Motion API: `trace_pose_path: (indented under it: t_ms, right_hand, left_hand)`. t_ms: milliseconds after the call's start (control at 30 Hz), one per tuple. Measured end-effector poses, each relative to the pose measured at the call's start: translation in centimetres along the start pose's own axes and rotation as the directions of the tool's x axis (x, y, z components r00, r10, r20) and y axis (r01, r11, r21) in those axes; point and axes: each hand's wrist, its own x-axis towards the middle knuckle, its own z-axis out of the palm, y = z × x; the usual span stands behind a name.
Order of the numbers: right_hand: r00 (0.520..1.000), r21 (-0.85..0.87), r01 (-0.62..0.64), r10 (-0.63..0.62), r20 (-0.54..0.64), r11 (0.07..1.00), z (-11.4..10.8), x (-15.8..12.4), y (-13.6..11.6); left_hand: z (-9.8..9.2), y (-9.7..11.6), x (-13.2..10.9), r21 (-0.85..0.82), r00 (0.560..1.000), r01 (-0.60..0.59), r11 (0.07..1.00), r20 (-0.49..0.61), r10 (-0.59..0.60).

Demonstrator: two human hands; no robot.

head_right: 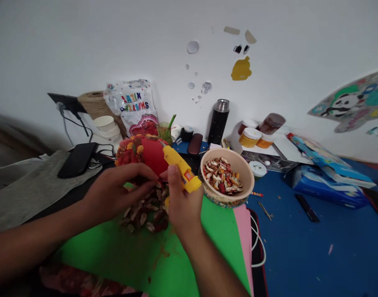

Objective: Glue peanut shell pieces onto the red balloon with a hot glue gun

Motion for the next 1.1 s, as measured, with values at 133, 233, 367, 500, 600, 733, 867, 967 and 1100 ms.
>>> trace_pose_path:
  t_ms: [133,233,367,500,600,733,867,967,1100]
  right_hand:
    - [0.999,0.050,-0.022,0.023,-0.029,0.999,0.0,0.0,0.3]
    - [0.998,0.037,-0.055,0.056,-0.017,0.998,-0.1,-0.1,0.2]
    - [0.999,0.024,-0.048,0.049,-0.020,0.999,-0.1,0.0,0.0]
    - [0.998,0.032,-0.036,0.037,-0.044,0.999,0.1,0.0,0.3]
    - [0.996,0.038,-0.042,0.044,-0.071,0.998,0.3,-0.1,0.9]
    - [0.991,0.032,-0.004,0.009,-0.132,0.999,0.5,-0.1,2.0]
    - [0.993,0.050,-0.014,0.019,-0.117,0.999,0.4,0.0,2.3]
    - [0.996,0.012,-0.007,0.008,-0.088,1.000,0.2,0.1,2.1]
    - [0.997,-0.053,-0.009,0.005,-0.080,0.999,-0.1,0.3,1.7]
  left_hand:
    - [-1.0,1.0,1.5,-0.003,0.988,0.048,0.999,-0.145,-0.048]
    - [-0.8,1.4,1.9,-0.052,0.982,0.060,0.997,-0.173,-0.068]
    - [0.1,1.6,2.0,-0.097,0.982,0.042,0.994,-0.178,-0.059]
    - [0.8,1.7,1.9,-0.137,0.981,0.026,0.990,-0.186,-0.051]
    - [1.0,1.8,1.8,-0.209,0.984,0.022,0.978,-0.167,-0.058]
    - [1.0,1.6,1.6,-0.449,0.977,0.186,0.874,-0.009,-0.213]
    - [0.8,1.1,1.6,-0.640,0.935,0.347,0.686,0.176,-0.309]
    - [0.9,0.8,1.8,-0.745,0.886,0.460,0.483,0.350,-0.304]
    - [1.4,0.2,2.0,-0.820,0.856,0.501,0.279,0.420,-0.302]
